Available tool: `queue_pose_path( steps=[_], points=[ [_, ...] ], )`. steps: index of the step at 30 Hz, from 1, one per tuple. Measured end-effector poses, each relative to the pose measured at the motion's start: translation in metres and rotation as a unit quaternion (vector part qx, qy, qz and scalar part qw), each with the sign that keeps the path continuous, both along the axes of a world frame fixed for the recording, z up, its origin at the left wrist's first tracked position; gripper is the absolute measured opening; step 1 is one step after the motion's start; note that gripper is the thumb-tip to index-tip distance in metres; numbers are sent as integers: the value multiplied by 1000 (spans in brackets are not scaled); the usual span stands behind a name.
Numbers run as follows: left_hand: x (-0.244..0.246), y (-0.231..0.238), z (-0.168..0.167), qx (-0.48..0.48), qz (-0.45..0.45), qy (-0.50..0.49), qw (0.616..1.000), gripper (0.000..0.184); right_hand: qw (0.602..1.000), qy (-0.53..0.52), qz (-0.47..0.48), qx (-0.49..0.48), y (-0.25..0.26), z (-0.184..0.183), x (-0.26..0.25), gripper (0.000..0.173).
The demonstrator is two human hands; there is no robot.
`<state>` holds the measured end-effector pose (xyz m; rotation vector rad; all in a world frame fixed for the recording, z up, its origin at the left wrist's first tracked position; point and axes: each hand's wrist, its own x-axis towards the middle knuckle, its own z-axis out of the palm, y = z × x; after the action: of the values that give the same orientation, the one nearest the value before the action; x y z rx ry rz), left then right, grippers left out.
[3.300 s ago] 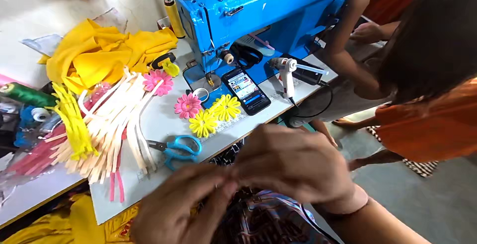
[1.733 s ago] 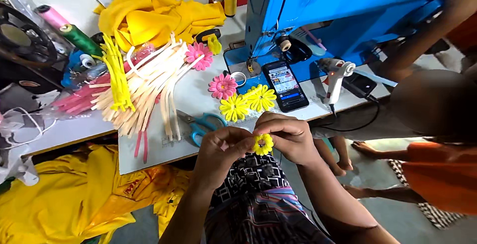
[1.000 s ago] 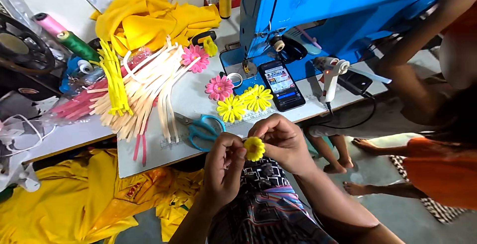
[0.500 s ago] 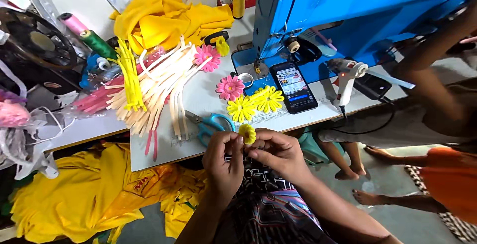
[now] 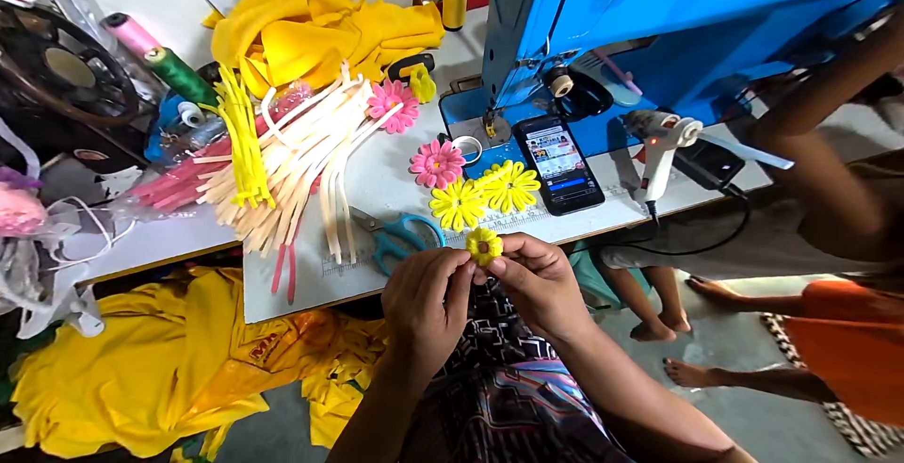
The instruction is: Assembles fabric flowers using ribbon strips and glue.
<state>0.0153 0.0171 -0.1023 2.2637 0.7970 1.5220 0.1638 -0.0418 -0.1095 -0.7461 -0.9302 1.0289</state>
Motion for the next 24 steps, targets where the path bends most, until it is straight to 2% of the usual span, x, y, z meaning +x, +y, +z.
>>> queue_pose_path(
  steps=[4, 10, 15, 19, 24],
  points=[
    [0, 3, 3, 72, 26, 41, 996, 15, 1000, 23, 7, -3, -2, 3, -1, 13],
    [2, 8, 4, 147, 47, 65, 986, 11, 1000, -4, -17, 17, -6, 7, -8, 14],
    [6, 9, -9, 106, 25, 46, 993, 9, 994, 19, -78, -73, 1, 8, -11, 8],
    [8, 6, -16, 50, 55, 8, 997, 9, 984, 94, -84, -128, 9, 8, -17, 12],
    [5, 7, -18, 20, 113, 12, 993, 31, 970, 164, -55, -171, 13, 11, -20, 16]
  ],
)
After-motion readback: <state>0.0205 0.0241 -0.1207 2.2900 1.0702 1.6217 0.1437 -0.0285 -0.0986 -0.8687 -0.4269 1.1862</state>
